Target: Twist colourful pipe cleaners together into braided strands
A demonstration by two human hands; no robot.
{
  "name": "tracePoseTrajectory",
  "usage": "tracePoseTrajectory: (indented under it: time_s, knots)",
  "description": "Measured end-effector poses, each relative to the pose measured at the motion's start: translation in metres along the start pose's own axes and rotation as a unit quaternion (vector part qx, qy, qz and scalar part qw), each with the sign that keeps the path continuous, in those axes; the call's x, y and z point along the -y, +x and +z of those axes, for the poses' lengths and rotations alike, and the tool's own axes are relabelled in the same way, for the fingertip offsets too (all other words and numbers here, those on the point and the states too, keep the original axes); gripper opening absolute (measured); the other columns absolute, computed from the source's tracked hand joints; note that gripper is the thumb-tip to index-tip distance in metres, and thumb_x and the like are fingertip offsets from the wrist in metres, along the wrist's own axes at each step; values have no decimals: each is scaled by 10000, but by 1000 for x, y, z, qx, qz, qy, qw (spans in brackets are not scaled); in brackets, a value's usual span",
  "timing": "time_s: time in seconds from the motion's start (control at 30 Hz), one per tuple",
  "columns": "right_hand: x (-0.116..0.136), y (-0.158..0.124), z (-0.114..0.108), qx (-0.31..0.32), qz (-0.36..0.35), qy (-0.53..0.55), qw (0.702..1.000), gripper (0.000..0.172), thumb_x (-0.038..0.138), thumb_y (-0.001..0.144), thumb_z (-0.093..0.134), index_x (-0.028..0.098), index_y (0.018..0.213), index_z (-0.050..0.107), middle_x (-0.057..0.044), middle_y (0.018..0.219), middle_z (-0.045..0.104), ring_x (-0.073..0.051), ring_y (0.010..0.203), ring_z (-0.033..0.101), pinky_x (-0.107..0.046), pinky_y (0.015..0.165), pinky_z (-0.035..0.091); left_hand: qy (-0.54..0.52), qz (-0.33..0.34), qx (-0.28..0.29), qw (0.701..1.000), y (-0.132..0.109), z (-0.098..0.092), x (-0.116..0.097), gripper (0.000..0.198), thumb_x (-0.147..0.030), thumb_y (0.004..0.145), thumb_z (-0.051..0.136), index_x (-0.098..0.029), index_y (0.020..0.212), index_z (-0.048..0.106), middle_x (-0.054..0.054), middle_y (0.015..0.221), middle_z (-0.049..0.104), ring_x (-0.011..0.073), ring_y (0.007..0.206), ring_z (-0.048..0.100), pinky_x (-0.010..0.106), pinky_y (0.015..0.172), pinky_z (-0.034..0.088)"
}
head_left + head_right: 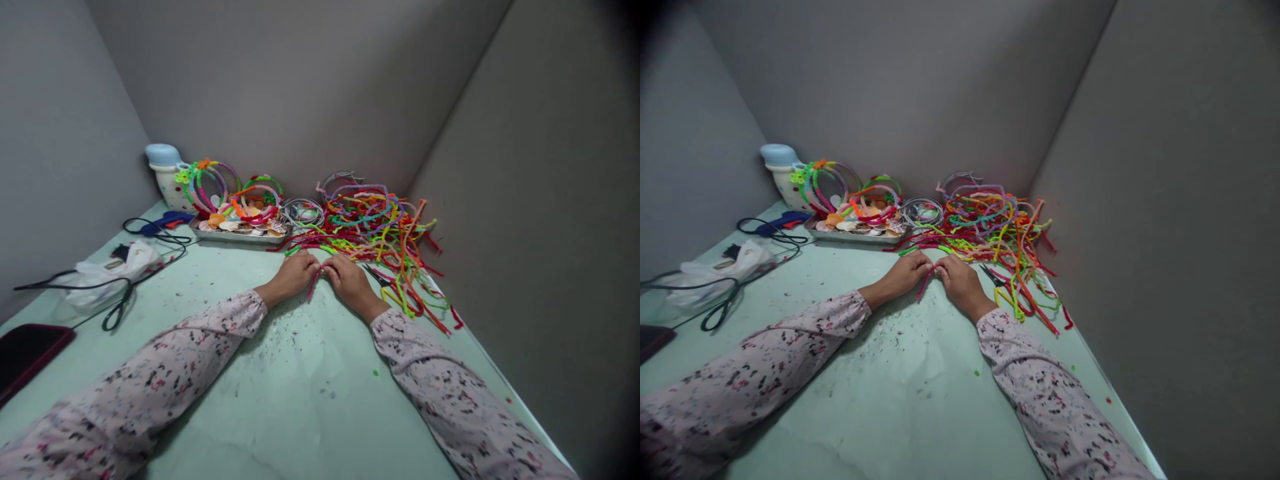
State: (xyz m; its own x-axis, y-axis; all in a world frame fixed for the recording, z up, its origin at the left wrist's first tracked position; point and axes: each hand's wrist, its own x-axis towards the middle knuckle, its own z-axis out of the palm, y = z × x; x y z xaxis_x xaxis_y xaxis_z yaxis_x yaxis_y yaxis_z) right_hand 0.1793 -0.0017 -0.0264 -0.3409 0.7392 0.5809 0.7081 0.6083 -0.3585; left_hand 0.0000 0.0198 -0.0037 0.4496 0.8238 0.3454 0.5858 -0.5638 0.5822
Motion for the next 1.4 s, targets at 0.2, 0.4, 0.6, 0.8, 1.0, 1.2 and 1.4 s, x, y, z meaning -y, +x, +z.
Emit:
tracePoseTrajectory:
  time_s: [0.2, 0.4, 0.6, 0.8, 1.0, 1.2, 1.4]
  knots:
    - [1, 1, -1, 2, 0, -4, 1000, 147, 225, 951, 466, 213, 964, 613, -50, 921, 619, -183, 883, 572, -296, 786, 446, -16, -1, -5, 1000, -2, -1, 0, 200, -177, 819, 483, -159, 801, 682, 38, 819, 625, 167, 813, 556, 294, 772, 445]
    - [1, 1, -1, 4, 4, 1, 1000, 144, 228, 952, 475, 203, 969, 616, -49, 917, 617, -182, 886, 573, -293, 784, 443, -2, 24, -27, 999, -3, 4, 8, 193, -123, 790, 512, -156, 858, 690, 40, 847, 637, 162, 834, 561, 293, 790, 445]
    - [1, 0, 0, 0, 4, 3, 1000, 145, 225, 948, 476, 215, 972, 619, -48, 913, 620, -186, 877, 573, -298, 775, 445, -29, 24, -53, 998, -3, 6, 13, 194, -99, 769, 551, -166, 896, 681, 37, 891, 645, 159, 857, 569, 290, 805, 451]
    - [4, 0, -3, -4, 10, 9, 1000, 142, 232, 946, 480, 214, 958, 620, -49, 914, 627, -186, 875, 576, -298, 770, 447, -67, 13, -61, 996, -2, 6, 14, 125, -134, 778, 595, -166, 866, 678, 27, 869, 644, 145, 821, 575, 275, 781, 462]
    - [3, 1, -2, -4, 12, 18, 1000, 151, 232, 947, 470, 212, 958, 619, -51, 913, 626, -188, 880, 577, -304, 782, 449, -68, 27, -63, 995, -3, 2, 10, 111, -140, 783, 601, -167, 856, 680, 25, 858, 635, 147, 828, 581, 277, 787, 459]
    - [2, 1, -2, -14, 11, 29, 999, 159, 241, 946, 469, 205, 967, 622, -59, 931, 634, -191, 884, 579, -313, 796, 453, -73, 45, -72, 994, -3, 2, 11, 108, -123, 782, 601, -165, 853, 672, 25, 857, 638, 146, 830, 585, 279, 789, 462]
    - [1, 1, -1, -17, 17, 33, 999, 160, 251, 949, 469, 211, 963, 624, -53, 927, 635, -189, 879, 580, -309, 787, 454, -73, 46, -73, 994, -3, 1, 10, 75, -155, 793, 620, -167, 847, 670, 28, 858, 640, 152, 831, 585, 282, 782, 460]
